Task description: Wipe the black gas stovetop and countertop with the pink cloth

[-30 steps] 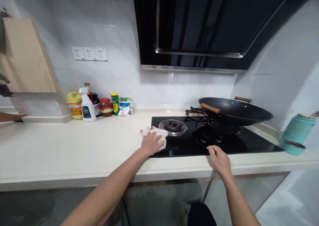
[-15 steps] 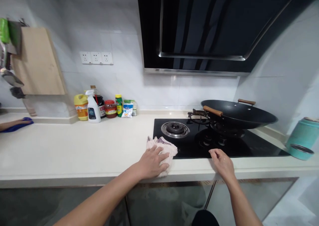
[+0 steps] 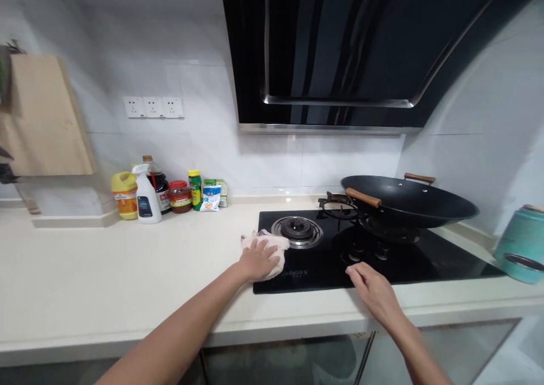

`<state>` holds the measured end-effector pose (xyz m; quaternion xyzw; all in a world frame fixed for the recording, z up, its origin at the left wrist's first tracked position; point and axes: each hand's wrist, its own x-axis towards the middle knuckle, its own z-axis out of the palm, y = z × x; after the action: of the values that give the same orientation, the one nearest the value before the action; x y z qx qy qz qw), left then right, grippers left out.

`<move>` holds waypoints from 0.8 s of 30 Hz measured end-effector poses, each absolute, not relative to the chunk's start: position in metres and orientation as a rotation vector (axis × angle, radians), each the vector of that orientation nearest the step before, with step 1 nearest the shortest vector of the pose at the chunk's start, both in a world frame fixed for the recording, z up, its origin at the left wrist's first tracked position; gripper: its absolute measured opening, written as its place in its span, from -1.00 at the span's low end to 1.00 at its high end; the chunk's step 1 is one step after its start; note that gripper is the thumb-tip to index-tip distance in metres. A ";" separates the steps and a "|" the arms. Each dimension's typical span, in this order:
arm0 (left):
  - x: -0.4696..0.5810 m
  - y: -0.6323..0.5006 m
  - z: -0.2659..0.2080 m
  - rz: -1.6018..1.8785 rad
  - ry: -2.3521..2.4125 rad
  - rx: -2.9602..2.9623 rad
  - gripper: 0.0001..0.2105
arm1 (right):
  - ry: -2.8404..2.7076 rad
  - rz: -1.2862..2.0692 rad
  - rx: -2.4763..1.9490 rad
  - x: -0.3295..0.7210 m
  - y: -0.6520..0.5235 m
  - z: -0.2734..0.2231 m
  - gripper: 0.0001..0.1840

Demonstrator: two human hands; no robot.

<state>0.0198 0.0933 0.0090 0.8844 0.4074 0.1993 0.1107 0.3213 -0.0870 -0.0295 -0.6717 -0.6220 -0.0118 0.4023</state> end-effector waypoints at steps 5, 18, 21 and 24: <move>0.044 0.134 0.017 0.315 1.494 2.637 -0.48 | -2.082 -0.081 -1.666 0.282 -0.066 -0.001 -0.60; 0.079 0.233 0.019 0.197 1.668 2.722 -0.46 | -2.835 -0.324 -1.169 0.184 0.034 0.052 -0.75; 0.081 0.259 0.017 0.166 1.671 2.691 -0.44 | -2.782 -0.367 -1.088 0.170 0.055 0.031 -0.79; 0.084 0.286 0.015 0.141 1.670 2.669 -0.43 | -2.709 -0.454 -0.999 0.167 0.063 0.010 -0.82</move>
<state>0.0841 0.2858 0.0145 0.8468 0.5299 0.0446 -0.0052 0.1675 0.0627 0.0102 -0.3398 -0.9213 -0.1545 0.1091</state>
